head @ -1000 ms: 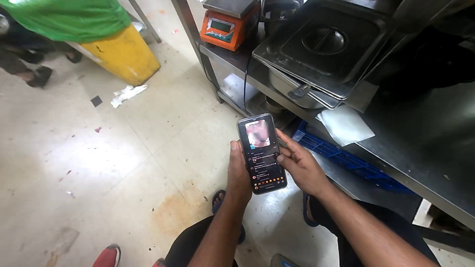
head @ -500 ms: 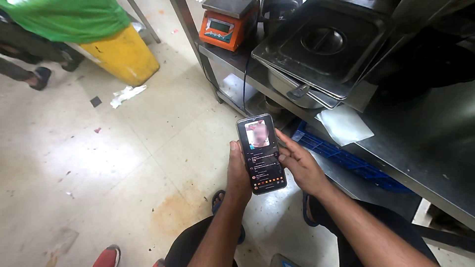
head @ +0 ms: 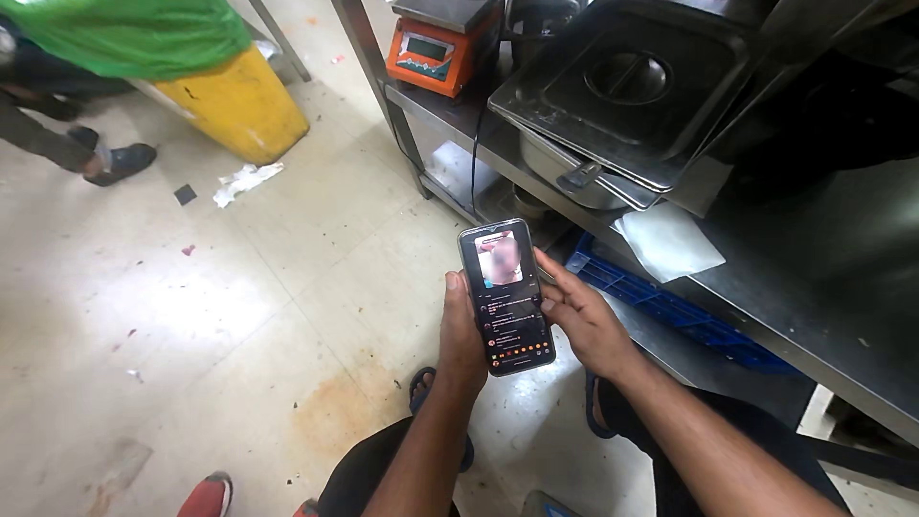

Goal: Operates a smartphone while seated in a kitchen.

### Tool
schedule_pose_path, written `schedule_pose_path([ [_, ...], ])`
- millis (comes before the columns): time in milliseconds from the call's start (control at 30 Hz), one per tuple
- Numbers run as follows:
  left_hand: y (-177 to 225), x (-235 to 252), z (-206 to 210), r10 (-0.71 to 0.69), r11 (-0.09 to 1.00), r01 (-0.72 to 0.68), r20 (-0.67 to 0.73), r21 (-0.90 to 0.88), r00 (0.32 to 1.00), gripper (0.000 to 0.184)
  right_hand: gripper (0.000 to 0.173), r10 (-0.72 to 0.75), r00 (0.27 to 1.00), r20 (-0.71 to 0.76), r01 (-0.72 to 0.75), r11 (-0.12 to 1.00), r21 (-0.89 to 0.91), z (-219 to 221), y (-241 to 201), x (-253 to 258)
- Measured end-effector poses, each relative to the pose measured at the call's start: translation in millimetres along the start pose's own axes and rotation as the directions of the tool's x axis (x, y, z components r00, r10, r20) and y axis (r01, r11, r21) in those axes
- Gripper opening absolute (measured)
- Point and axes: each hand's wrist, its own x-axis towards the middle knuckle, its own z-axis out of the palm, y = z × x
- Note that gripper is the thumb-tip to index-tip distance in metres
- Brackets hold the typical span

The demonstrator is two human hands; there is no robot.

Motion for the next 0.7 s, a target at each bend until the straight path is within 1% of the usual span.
schedule_pose_path([
  [700,-0.8,0.2,-0.8,0.008,1.000,-0.008,0.005,0.001,1.000,0.084,0.063,0.002,1.000,0.003,-0.002,1.000,-0.015,-0.6,0.8,0.2],
])
